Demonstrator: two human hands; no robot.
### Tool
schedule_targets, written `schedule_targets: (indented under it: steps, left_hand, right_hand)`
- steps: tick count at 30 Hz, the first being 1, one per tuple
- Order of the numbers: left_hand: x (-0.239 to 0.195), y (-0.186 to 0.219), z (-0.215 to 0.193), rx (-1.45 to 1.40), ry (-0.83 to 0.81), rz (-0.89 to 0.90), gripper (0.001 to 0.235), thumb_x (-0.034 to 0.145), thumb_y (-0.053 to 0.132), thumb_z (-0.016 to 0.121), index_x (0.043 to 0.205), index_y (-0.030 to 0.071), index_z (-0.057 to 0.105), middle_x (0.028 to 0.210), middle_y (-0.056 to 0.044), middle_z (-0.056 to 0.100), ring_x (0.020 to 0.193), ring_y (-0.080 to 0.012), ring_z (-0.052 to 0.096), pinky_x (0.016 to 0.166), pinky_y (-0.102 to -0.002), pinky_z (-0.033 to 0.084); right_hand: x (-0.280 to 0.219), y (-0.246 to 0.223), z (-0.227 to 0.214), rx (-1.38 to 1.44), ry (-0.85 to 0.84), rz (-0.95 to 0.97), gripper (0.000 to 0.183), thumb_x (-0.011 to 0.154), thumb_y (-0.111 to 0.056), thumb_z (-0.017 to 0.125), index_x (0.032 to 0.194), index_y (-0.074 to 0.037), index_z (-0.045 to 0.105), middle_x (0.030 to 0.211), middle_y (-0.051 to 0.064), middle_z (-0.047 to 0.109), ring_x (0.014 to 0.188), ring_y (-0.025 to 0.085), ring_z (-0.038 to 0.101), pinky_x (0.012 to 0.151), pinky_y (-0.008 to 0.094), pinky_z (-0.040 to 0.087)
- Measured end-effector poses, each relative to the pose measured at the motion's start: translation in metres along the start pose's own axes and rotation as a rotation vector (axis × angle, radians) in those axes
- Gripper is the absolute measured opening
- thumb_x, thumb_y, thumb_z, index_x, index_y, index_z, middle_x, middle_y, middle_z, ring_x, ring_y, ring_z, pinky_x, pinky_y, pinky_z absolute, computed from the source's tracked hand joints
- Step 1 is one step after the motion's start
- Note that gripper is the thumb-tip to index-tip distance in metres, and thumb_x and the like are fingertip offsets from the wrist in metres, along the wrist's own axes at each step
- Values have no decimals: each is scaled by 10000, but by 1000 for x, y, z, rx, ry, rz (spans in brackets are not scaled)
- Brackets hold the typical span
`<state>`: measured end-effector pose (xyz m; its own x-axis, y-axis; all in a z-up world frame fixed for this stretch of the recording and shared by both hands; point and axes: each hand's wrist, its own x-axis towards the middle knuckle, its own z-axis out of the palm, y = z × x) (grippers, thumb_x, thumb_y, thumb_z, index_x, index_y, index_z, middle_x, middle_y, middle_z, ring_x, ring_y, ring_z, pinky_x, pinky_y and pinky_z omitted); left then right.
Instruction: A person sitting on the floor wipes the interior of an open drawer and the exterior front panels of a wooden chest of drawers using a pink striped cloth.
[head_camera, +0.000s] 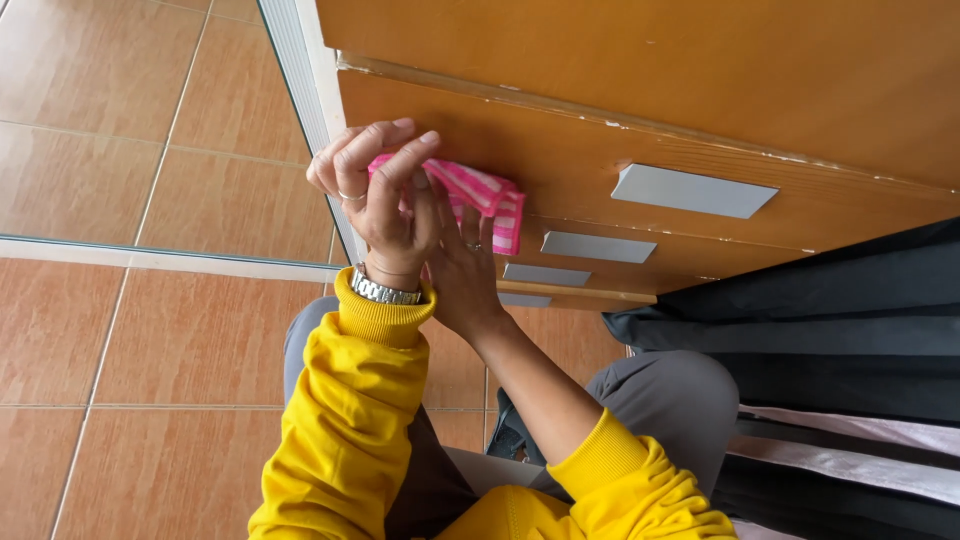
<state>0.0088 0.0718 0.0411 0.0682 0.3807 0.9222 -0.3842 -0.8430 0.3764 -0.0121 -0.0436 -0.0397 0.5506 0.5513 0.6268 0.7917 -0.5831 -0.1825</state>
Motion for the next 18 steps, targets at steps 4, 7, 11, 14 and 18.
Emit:
schedule_targets:
  steps: [4, 7, 11, 14, 18]
  left_hand:
    - [0, 3, 8, -11, -8, 7, 274, 898, 195, 597, 1037, 225, 831, 1124, -19, 686, 1031, -257, 563, 965, -407, 382]
    - [-5, 12, 19, -19, -7, 31, 284, 914, 189, 580, 1045, 248, 824, 1176, -18, 664, 1103, -268, 544, 998, -422, 372]
    - [-5, 43, 21, 79, -158, -126, 374, 803, 60, 653, 1066, 287, 790, 1348, 104, 542, 1322, -161, 407, 1169, -420, 264]
    - [-20, 43, 31, 110, -190, -150, 411, 871, 64, 686, 1152, 342, 800, 1470, 109, 480, 1452, -137, 323, 1283, -428, 118]
    - [-21, 45, 34, 104, -184, -155, 460, 850, 38, 667, 1158, 350, 804, 1468, 116, 486, 1463, -130, 309, 1299, -415, 100]
  right_hand:
    - [-38, 34, -1, -92, -92, 125, 699, 884, -190, 604, 1567, -210, 458, 1675, 139, 295, 1500, 450, 301, 1197, 634, 168]
    - [-63, 67, -27, -113, 17, 268, 742, 888, -173, 652, 1597, -176, 431, 1699, 209, 177, 1546, 470, 176, 1229, 611, 76]
    - [-81, 108, -73, 99, 268, 466, 896, 953, 68, 577, 1691, -143, 115, 1738, 187, -117, 1646, 468, 18, 1320, 493, 321]
    - [-113, 166, -76, 67, 345, 747, 817, 1038, -75, 571, 1673, -172, 66, 1737, 188, -60, 1622, 443, -19, 1317, 545, 76]
    - [-80, 110, -77, 102, 314, 641, 755, 1140, -396, 516, 1687, -217, 28, 1742, 142, -142, 1626, 413, -121, 1325, 604, 41]
